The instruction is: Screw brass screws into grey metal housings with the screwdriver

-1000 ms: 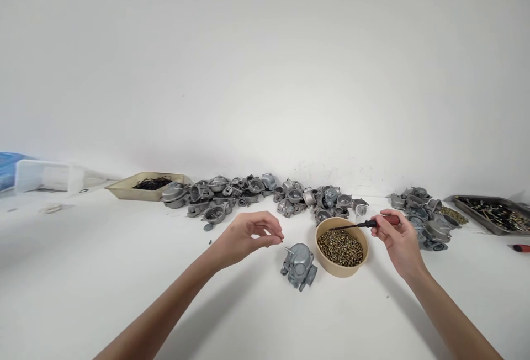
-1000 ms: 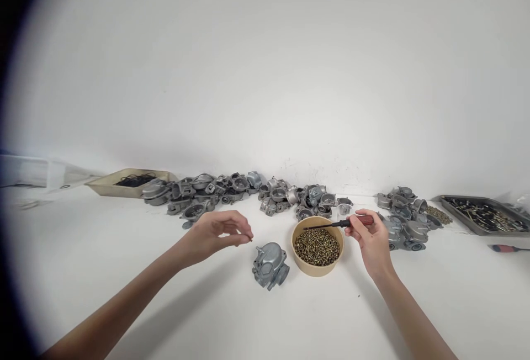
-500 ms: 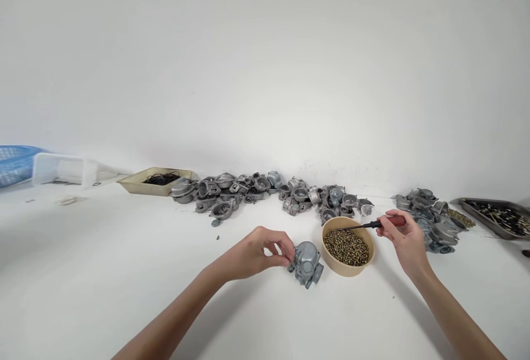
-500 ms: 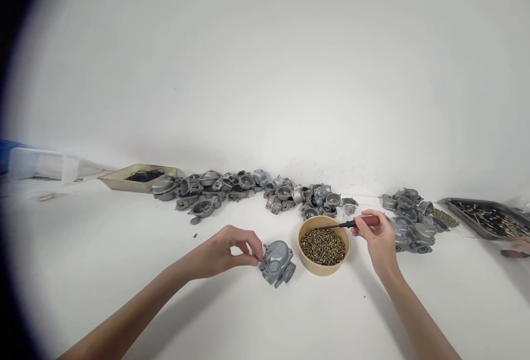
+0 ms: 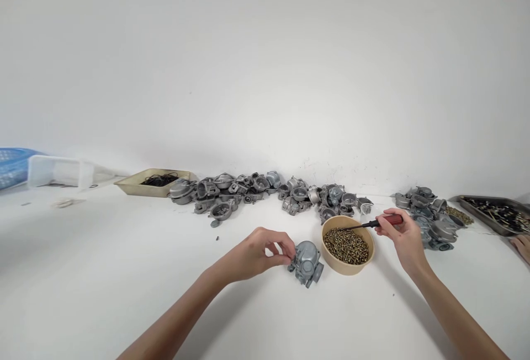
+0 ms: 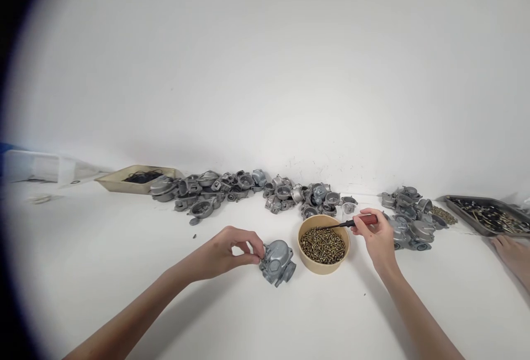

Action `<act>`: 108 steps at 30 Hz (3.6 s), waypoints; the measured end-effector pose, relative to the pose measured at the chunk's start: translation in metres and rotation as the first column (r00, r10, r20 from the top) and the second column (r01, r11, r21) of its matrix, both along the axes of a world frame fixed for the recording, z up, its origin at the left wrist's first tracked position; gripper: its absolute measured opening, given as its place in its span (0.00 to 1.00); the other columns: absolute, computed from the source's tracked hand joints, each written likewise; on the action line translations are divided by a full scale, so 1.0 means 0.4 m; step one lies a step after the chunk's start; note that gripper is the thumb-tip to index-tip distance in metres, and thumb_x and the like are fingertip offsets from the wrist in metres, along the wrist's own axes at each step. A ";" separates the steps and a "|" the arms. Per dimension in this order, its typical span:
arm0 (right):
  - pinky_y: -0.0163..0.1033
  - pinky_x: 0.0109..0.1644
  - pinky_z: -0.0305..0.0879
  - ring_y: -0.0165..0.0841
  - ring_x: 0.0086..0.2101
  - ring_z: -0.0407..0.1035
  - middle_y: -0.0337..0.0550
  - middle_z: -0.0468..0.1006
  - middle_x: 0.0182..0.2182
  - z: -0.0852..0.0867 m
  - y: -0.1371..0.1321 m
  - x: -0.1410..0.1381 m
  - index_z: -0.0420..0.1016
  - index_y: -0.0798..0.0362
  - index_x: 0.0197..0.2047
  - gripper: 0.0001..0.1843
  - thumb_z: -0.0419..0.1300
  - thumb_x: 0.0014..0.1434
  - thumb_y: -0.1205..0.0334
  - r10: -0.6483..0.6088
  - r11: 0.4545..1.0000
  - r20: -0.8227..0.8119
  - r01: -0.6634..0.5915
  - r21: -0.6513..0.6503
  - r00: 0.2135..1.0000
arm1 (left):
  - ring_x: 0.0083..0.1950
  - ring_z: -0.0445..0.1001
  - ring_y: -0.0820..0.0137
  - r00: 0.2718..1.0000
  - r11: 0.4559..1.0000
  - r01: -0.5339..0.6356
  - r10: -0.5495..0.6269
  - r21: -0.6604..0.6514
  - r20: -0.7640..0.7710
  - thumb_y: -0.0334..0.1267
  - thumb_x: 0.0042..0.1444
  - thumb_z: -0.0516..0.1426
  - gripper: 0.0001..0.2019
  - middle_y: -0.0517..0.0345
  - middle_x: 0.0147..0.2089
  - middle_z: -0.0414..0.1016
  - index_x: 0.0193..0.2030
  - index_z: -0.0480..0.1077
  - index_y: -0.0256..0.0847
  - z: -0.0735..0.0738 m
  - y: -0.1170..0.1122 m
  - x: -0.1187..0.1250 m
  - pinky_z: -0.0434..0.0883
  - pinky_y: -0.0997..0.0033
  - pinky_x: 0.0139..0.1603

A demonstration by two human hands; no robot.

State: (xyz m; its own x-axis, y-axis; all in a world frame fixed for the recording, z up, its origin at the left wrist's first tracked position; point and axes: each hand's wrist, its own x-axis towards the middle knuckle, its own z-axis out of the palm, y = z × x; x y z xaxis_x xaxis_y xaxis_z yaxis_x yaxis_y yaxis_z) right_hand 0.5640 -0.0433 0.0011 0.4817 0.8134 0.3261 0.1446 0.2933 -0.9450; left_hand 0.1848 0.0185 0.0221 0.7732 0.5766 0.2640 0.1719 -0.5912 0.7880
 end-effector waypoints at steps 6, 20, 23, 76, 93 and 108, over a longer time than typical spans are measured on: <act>0.45 0.37 0.80 0.38 0.27 0.78 0.44 0.83 0.33 -0.001 0.000 -0.008 0.77 0.51 0.43 0.31 0.79 0.48 0.39 -0.003 1.000 0.071 0.001 0.028 0.997 | 0.38 0.83 0.67 1.000 1.000 -0.017 0.016 0.014 0.009 0.42 0.65 0.63 0.08 0.56 0.37 0.86 0.40 0.81 0.42 -0.004 -0.001 0.004 0.80 0.71 0.41; 0.46 0.39 0.80 0.38 0.28 0.76 0.44 0.83 0.33 0.004 -0.005 -0.017 0.76 0.50 0.43 0.28 0.77 0.50 0.39 0.017 1.000 0.157 -0.021 0.023 0.987 | 0.36 0.82 0.66 0.999 0.991 -0.039 0.041 0.130 -0.014 0.46 0.68 0.62 0.12 0.54 0.36 0.85 0.38 0.82 0.42 -0.015 -0.004 0.007 0.77 0.72 0.36; 0.46 0.39 0.80 0.38 0.28 0.76 0.45 0.83 0.32 0.006 -0.006 -0.019 0.77 0.50 0.42 0.28 0.77 0.50 0.39 0.019 1.000 0.156 -0.022 0.021 0.988 | 0.35 0.82 0.66 1.000 0.989 -0.024 0.026 0.146 -0.016 0.45 0.69 0.61 0.12 0.55 0.36 0.85 0.39 0.81 0.41 -0.016 -0.005 0.007 0.77 0.72 0.36; 0.39 0.33 0.80 0.34 0.26 0.75 0.41 0.80 0.30 0.018 -0.021 -0.049 0.79 0.51 0.39 0.28 0.83 0.43 0.45 0.171 0.979 -0.234 -0.193 -0.073 0.957 | 0.32 0.82 0.69 0.984 0.977 -0.175 0.170 0.119 0.054 0.36 0.63 0.60 0.07 0.58 0.32 0.84 0.37 0.81 0.42 -0.048 0.002 0.025 0.78 0.76 0.37; 0.44 0.39 0.81 0.37 0.30 0.76 0.44 0.81 0.36 0.015 -0.042 -0.072 0.76 0.48 0.44 0.18 0.73 0.60 0.47 0.009 0.984 0.248 -0.053 0.171 0.969 | 0.33 0.82 0.68 0.984 0.974 -0.175 0.169 0.141 0.050 0.36 0.63 0.61 0.07 0.56 0.34 0.86 0.38 0.82 0.42 -0.050 0.006 0.022 0.77 0.74 0.36; 0.43 0.35 0.81 0.37 0.27 0.77 0.43 0.81 0.33 -0.002 -0.029 -0.075 0.76 0.49 0.43 0.18 0.74 0.59 0.48 0.019 0.983 0.264 -0.066 0.171 0.964 | 0.33 0.82 0.69 0.989 0.973 -0.147 0.142 0.179 0.042 0.36 0.63 0.61 0.07 0.57 0.35 0.85 0.38 0.82 0.42 -0.048 0.006 0.019 0.78 0.75 0.37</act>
State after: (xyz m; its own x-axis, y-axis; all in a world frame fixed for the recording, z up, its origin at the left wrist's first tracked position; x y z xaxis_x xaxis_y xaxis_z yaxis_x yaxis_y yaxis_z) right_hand 0.5341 -0.0549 0.0005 0.3271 0.7491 0.5760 0.3619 0.4638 -0.8087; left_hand 0.1923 0.0208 0.0028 0.6758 0.6224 0.3950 0.2454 -0.6952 0.6757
